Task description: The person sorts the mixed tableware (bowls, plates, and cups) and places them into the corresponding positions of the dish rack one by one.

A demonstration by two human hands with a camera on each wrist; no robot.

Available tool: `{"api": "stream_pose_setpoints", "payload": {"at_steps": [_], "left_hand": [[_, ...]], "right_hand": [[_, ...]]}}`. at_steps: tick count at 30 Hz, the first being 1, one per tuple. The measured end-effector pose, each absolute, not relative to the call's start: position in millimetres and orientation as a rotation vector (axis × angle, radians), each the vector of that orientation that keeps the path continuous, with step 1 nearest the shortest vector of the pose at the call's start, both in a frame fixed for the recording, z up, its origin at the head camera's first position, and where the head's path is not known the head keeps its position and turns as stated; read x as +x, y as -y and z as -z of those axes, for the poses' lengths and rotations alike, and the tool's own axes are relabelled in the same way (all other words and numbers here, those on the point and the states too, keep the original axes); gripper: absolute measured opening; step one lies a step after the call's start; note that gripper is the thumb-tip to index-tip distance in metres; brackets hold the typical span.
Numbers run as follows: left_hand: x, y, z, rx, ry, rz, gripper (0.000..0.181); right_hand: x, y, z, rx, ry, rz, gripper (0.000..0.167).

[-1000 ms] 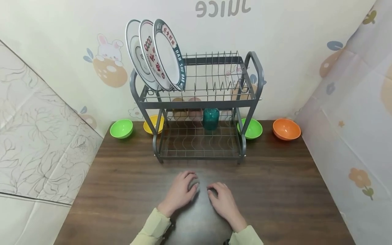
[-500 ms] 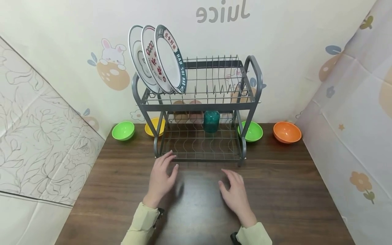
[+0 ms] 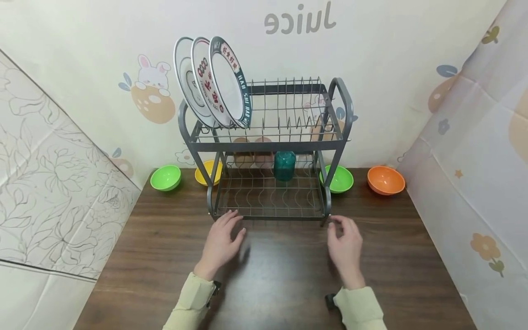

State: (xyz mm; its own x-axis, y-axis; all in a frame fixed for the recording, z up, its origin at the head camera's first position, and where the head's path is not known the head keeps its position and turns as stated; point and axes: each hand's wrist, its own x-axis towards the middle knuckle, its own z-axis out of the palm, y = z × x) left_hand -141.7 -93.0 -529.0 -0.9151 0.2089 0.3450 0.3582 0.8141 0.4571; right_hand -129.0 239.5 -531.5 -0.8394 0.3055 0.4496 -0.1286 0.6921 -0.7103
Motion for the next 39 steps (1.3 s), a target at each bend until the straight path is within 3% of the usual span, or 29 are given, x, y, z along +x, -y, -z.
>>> {"api": "stream_pose_setpoints", "payload": {"at_steps": [4,9,20,39], "left_hand": [[-140,85,528,-0.523,2.721,0.815,0.037],[-137,79,528,-0.571,2.724,0.803,0.038],[-137,74,532,-0.566,2.785,0.762,0.039],[-138,83,524,-0.591,2.777,0.814,0.036]], "right_hand": [[-151,-270,533,-0.180,2.421,-0.976,0.021],[-180,-298,541,-0.044,2.597,-0.878,0.031],[-228,-325,558,0.107,2.688,-0.724,0.040],[-230,-353,557,-0.039,2.768,-0.696,0.036]]}}
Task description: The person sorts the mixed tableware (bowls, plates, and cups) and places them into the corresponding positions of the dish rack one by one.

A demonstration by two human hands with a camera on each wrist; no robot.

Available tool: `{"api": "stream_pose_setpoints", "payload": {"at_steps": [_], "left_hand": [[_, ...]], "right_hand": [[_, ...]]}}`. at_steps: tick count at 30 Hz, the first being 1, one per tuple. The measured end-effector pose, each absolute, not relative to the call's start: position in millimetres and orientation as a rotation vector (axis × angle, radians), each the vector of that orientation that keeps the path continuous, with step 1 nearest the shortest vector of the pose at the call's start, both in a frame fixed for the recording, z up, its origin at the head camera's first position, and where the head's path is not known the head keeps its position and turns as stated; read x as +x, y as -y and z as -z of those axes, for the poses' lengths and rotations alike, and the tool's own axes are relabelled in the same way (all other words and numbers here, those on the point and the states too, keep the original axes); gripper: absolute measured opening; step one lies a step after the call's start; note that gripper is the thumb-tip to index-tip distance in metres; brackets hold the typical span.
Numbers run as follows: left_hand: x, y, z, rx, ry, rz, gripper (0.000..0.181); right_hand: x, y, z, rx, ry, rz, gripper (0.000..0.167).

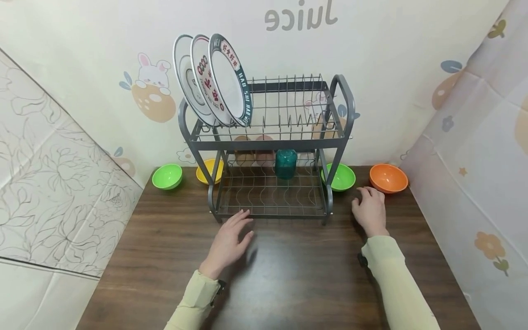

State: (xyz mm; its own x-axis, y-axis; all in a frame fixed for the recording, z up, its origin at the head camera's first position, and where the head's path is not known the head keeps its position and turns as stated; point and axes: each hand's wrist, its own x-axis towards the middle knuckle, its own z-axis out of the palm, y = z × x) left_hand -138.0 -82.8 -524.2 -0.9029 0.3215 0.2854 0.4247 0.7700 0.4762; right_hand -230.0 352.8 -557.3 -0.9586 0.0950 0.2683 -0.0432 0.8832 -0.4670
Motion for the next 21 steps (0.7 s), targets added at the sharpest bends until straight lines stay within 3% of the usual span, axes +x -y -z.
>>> {"api": "stream_pose_setpoints", "payload": {"at_steps": [6,11,21], "left_hand": [[-138,85,524,-0.594,2.756,0.814,0.035],[-138,87,525,-0.570,2.780,0.810,0.036],[-138,84,527,-0.585,2.808,0.840,0.039]], "right_hand": [[-227,-356,558,-0.044,2.801,-0.683,0.045],[-236,-351,556,0.152,2.803,-0.645,0.054],[-250,-346,552,0.288,2.785,-0.553,0.041]]}}
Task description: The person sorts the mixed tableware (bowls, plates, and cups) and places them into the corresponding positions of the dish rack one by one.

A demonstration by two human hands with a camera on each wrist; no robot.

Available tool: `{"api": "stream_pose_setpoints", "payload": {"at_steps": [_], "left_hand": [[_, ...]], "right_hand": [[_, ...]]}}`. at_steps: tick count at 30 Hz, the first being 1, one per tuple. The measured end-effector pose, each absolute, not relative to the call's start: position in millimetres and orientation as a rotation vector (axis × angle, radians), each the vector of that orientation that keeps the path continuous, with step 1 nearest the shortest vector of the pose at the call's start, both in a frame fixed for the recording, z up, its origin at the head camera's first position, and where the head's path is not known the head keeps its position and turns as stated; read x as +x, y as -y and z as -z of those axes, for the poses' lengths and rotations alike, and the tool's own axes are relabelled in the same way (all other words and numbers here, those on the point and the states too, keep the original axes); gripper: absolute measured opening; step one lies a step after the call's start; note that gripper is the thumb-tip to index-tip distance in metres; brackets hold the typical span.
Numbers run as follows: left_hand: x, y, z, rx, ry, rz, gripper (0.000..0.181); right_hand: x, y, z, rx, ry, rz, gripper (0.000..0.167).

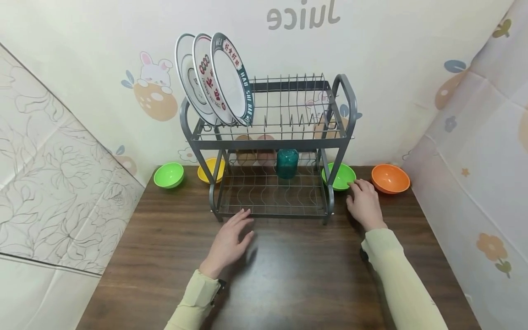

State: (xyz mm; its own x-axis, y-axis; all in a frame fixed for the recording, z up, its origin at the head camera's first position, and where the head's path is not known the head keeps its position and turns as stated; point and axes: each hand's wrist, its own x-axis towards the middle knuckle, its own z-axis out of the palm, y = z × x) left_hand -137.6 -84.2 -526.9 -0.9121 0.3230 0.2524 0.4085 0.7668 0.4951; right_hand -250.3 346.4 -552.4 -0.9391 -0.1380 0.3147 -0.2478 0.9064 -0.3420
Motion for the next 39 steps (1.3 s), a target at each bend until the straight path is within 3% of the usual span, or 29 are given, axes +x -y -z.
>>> {"api": "stream_pose_setpoints", "payload": {"at_steps": [23,32,39], "left_hand": [[-138,85,527,-0.587,2.777,0.871,0.036],[-138,85,528,-0.594,2.764,0.901,0.037],[-137,85,526,-0.611,2.768,0.907,0.038]], "right_hand": [[-253,-340,541,0.358,2.804,-0.461,0.016],[-232,-338,520,0.183,2.759,-0.721,0.020],[-196,-332,486,-0.014,2.622,-0.934,0.026]]}}
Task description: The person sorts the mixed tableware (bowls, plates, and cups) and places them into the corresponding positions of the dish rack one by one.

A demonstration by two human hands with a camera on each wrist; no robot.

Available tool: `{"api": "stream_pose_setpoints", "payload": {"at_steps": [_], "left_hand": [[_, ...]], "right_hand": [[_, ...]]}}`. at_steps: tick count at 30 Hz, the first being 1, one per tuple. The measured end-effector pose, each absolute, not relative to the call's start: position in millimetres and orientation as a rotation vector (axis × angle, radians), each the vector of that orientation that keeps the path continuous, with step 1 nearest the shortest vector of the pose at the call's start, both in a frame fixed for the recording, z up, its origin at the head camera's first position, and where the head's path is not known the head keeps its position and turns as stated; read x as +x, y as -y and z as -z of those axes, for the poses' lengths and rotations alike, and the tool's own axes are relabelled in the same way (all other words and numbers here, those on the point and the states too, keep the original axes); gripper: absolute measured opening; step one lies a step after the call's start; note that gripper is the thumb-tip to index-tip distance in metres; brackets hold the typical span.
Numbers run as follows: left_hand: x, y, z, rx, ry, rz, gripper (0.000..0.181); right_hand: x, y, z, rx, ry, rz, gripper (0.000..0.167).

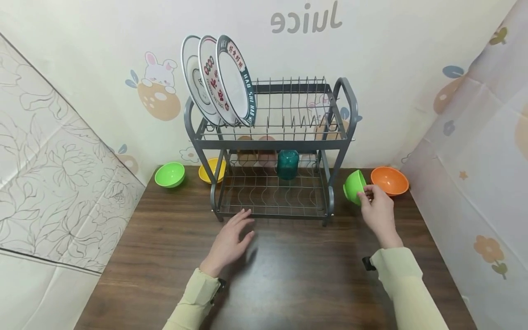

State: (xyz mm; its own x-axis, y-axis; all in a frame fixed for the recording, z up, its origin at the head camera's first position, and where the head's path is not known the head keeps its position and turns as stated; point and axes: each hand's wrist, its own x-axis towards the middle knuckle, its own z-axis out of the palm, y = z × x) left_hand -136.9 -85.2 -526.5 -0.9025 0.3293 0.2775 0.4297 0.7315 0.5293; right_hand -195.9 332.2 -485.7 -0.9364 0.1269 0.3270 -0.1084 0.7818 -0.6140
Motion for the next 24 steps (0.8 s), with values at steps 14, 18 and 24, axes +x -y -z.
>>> {"api": "stream_pose_setpoints", "payload": {"at_steps": [14,18,24], "left_hand": [[-127,71,513,-0.680,2.793,0.920,0.034],[-122,71,513,-0.655,2.820,0.931,0.031],[-121,79,517,-0.586,2.852,0.963,0.028]], "right_hand": [[-139,-285,441,-0.170,2.400,-1.174,0.019],[-134,-267,437,-0.153,2.380,-1.263,0.019],[-137,-249,441,-0.077,2.407,-1.389,0.021]]}}
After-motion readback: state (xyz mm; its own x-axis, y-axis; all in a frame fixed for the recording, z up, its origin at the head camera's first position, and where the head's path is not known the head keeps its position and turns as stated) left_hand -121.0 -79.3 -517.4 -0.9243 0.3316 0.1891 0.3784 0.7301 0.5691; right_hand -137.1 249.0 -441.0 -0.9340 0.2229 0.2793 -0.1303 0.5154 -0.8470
